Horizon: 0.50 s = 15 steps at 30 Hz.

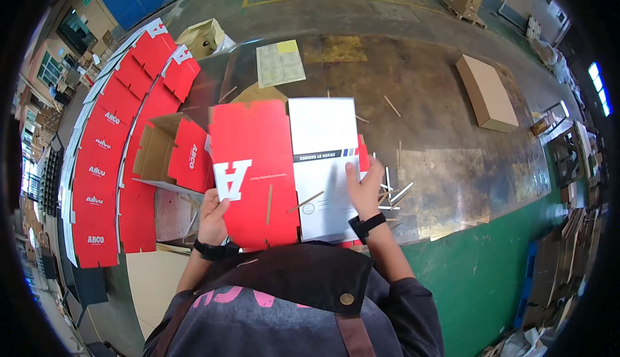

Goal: Folding flat cardboard pieces into boxes and stacking them.

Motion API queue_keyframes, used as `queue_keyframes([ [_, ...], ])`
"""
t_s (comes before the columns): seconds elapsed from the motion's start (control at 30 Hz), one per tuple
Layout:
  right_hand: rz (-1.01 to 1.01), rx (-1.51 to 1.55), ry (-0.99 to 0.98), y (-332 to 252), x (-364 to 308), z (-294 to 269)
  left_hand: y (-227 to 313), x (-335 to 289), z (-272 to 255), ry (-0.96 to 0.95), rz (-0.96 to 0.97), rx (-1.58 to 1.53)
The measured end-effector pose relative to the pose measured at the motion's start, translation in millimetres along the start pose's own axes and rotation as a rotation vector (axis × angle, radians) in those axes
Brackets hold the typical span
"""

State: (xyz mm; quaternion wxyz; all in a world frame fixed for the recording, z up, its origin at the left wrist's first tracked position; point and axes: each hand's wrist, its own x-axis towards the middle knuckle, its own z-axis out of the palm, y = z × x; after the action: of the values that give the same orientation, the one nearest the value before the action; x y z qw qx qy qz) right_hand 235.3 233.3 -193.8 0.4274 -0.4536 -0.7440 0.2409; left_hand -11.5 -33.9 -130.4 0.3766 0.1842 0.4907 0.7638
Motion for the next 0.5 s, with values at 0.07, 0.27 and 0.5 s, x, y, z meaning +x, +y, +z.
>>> queue_keyframes([
  [0.07, 0.264, 0.529, -0.083, -43.1, 31.0, -23.2, 14.1, -5.5, -3.7, -0.115, 0.075, -0.074],
  [0.27, -0.189, 0.658, -0.204, -133.1, 81.6, -68.9, 79.5, 11.2, 4.6, -0.747, -0.110, -0.228],
  [0.5, -0.849, 0.172, -0.174, -173.1, 126.1, -16.0, 105.0, 30.1, 122.7, -0.874, 0.577, 0.622],
])
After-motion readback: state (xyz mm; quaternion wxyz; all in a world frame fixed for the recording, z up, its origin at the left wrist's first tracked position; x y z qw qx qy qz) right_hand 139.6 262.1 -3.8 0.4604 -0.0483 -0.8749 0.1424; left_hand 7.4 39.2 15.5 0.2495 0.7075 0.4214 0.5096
